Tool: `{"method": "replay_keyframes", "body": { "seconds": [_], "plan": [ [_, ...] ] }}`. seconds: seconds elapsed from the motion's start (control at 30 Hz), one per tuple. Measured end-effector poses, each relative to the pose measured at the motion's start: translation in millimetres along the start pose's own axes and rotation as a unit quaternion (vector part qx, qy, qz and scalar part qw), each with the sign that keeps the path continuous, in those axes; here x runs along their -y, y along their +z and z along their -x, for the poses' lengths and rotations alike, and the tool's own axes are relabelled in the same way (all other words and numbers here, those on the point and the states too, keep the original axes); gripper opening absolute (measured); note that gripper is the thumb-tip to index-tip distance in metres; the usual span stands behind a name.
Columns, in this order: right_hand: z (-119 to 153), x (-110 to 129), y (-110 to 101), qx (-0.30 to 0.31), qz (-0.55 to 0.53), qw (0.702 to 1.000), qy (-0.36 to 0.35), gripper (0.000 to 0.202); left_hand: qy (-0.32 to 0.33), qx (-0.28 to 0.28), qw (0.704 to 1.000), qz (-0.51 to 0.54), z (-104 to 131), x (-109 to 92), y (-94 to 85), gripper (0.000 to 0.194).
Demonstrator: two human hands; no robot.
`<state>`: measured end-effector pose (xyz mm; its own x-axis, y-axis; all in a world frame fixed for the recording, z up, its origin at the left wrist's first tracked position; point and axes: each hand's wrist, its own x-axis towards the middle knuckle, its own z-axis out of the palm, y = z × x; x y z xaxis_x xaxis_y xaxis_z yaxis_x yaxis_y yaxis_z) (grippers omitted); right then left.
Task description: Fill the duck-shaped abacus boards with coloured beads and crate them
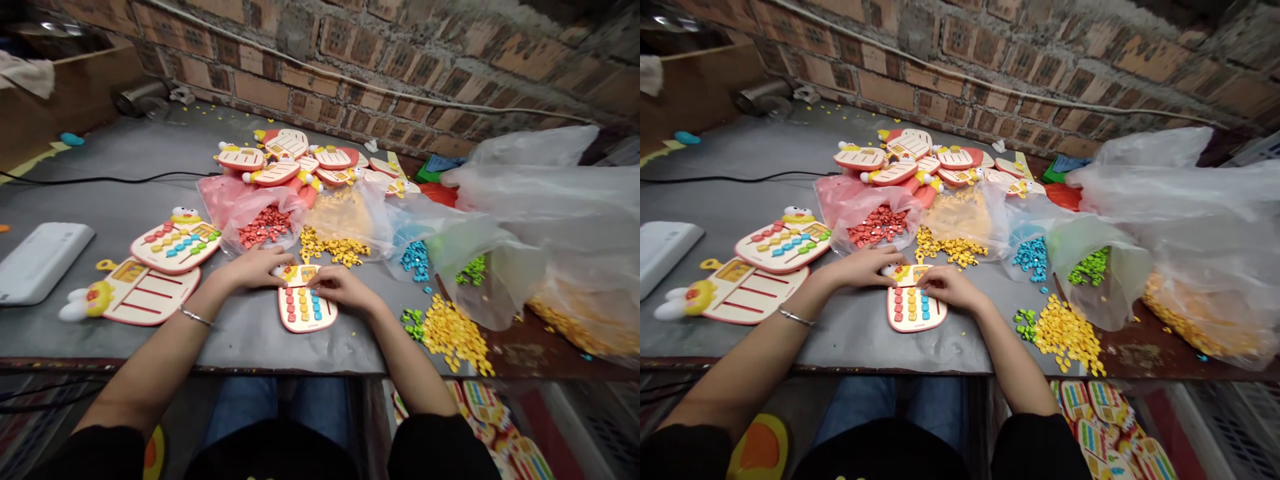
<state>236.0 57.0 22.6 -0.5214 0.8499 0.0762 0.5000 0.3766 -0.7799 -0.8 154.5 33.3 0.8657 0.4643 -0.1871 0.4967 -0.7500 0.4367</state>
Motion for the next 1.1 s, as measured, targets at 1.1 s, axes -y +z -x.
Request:
{"method": "replay_keyframes", "body": {
  "seconds": [1.1],
  "plan": [
    [173.6, -38.4, 14.2, -0.442, 0.332, 0.795, 0.249, 0.024, 0.051, -0.011, 0.998, -0.036, -1.4, -15.6, 7.3, 0.044]
  ]
}}
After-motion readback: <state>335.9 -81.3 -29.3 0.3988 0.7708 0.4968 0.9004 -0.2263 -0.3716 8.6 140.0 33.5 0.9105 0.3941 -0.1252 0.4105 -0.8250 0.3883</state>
